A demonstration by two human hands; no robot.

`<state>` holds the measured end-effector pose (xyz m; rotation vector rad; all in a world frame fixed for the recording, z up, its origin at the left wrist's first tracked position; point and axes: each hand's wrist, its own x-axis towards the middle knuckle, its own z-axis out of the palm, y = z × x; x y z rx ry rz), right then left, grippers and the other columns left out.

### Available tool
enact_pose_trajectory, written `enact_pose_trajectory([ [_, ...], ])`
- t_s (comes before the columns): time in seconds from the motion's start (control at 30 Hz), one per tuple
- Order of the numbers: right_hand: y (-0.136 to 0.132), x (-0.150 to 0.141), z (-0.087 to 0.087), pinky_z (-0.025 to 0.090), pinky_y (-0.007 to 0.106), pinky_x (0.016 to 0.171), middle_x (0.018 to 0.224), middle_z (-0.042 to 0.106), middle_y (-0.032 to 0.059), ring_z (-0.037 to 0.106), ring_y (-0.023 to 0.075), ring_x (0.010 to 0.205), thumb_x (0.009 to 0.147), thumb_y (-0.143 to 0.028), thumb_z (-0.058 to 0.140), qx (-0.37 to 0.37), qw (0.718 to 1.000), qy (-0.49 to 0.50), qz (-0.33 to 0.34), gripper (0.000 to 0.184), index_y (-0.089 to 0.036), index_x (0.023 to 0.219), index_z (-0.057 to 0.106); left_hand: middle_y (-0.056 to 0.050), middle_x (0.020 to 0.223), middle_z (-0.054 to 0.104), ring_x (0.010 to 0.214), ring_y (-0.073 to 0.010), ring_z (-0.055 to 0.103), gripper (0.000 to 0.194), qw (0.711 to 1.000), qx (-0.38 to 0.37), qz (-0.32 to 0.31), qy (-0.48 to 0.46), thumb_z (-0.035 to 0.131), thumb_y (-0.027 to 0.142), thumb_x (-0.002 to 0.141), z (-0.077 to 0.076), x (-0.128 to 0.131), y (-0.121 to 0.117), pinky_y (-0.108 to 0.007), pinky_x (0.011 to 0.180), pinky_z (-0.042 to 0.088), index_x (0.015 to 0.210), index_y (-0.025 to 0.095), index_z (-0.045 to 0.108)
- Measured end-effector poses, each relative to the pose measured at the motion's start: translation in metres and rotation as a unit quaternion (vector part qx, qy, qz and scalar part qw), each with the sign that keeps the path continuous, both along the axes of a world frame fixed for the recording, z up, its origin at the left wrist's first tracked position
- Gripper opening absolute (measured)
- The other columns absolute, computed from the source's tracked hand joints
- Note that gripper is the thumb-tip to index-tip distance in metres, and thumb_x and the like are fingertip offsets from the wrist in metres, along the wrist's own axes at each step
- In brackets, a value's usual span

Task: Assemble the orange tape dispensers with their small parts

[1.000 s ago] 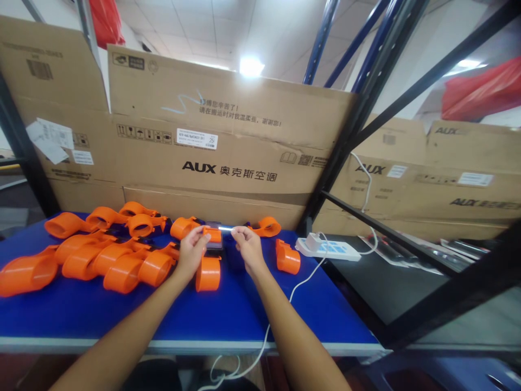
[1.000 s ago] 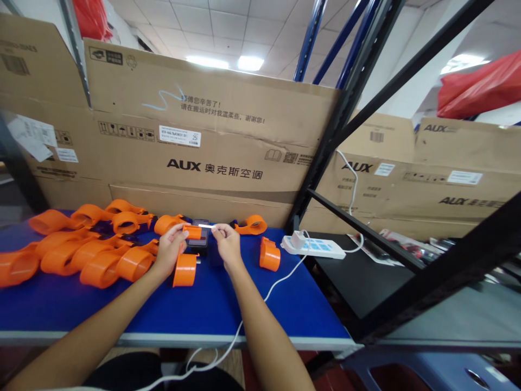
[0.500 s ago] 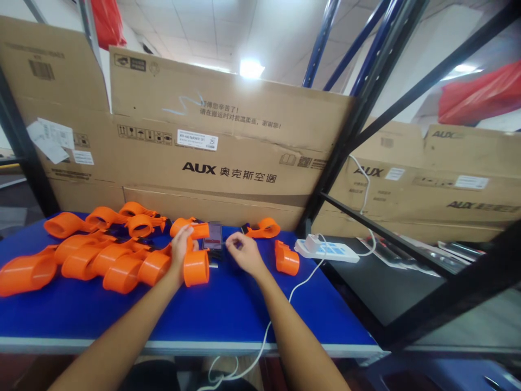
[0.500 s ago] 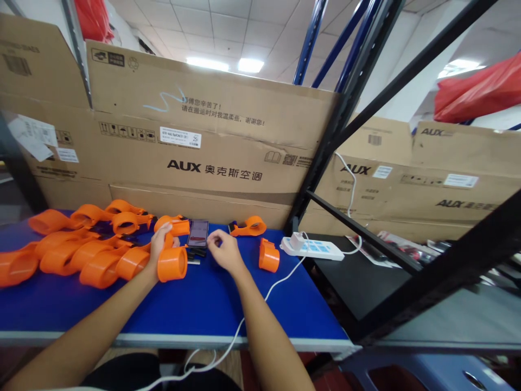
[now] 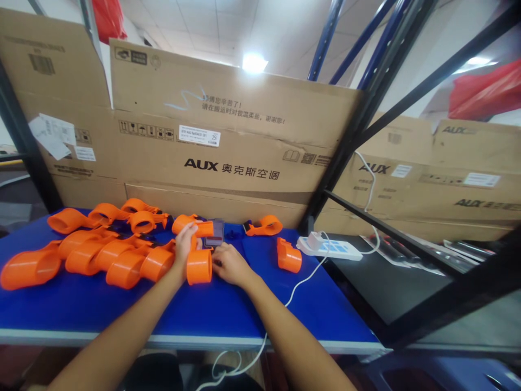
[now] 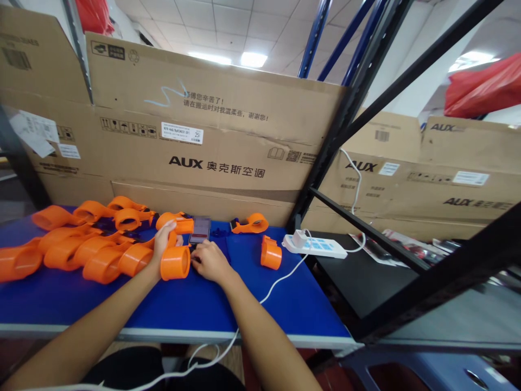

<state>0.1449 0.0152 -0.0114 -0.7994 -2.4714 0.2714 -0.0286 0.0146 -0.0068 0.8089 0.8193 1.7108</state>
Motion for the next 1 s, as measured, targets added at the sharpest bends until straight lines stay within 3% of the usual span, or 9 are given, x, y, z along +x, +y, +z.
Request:
enact_pose_trajectory([
  [0.17,0.0,0.005,0.006,0.042,0.033,0.078,0.082,0.07,0.0047,0.058,0.0214,0.082,0.085,-0.017,0.069,0.014,1.0,0.001,-0.022,0.008,-0.023,0.08,0.073,0.01,0.043,0.044,0.034,-0.0092,0.041,0.038,1.0,0.01,0.001,0.02,0.072,0.048,0.075,-0.002,-0.001,0.004,-0.019,0.039,0.031,0.098,0.019,0.063],
  [0.27,0.003,0.012,0.012,0.044,0.035,0.081,0.087,0.073,0.0055,0.06,0.0223,0.083,0.093,-0.026,0.062,0.001,0.993,0.087,-0.073,0.013,-0.024,0.088,0.074,0.008,0.049,0.05,0.035,-0.0085,0.042,0.042,0.999,0.017,0.009,0.033,0.073,0.049,0.076,-0.004,0.0,0.007,-0.02,0.038,0.03,0.103,0.018,0.066],
  [0.37,0.005,0.019,0.018,0.049,0.035,0.081,0.094,0.074,0.0057,0.065,0.0221,0.084,0.101,-0.039,0.051,-0.044,0.97,0.21,-0.114,0.026,-0.024,0.103,0.072,0.006,0.057,0.057,0.04,-0.0083,0.047,0.047,0.999,0.021,0.03,0.039,0.075,0.049,0.077,-0.008,0.004,0.01,-0.019,0.042,0.036,0.111,0.019,0.066],
  [0.5,0.0,0.025,0.024,0.053,0.037,0.089,0.114,0.072,0.0079,0.068,0.0236,0.1,0.103,-0.049,0.045,-0.12,0.956,0.268,-0.025,0.042,-0.023,0.131,0.061,0.001,0.077,0.069,0.052,-0.0116,0.06,0.063,0.998,0.025,0.049,0.043,0.08,0.05,0.075,-0.012,0.009,0.013,-0.02,0.047,0.044,0.127,0.023,0.057],
  [0.63,-0.009,0.021,0.027,0.045,0.044,0.109,0.142,0.058,0.0121,0.057,0.0283,0.127,0.092,-0.051,0.065,-0.067,0.975,0.21,0.011,0.061,-0.024,0.145,0.05,-0.008,0.106,0.074,0.064,-0.0156,0.069,0.072,0.997,0.031,0.046,0.047,0.084,0.049,0.074,-0.012,0.01,0.014,-0.023,0.05,0.051,0.134,0.026,0.051],
  [0.9,-0.009,0.023,0.029,0.045,0.041,0.109,0.129,0.064,0.0104,0.06,0.0257,0.122,0.1,-0.039,0.054,0.015,0.986,0.154,-0.056,0.032,-0.024,0.127,0.064,-0.014,0.116,0.073,0.083,-0.023,0.075,0.067,0.998,0.03,-0.02,0.055,0.084,0.045,0.076,-0.009,0.014,0.008,-0.03,0.059,0.062,0.133,0.021,0.057],
  [1.0,-0.006,0.031,0.033,0.048,0.039,0.103,0.122,0.067,0.0097,0.063,0.0255,0.115,0.099,-0.041,0.054,0.046,0.978,0.167,-0.121,0.029,-0.024,0.12,0.066,-0.015,0.119,0.073,0.088,-0.0257,0.075,0.069,0.996,0.028,-0.046,0.068,0.083,0.043,0.077,-0.008,0.016,0.005,-0.03,0.059,0.062,0.137,0.023,0.058],
])
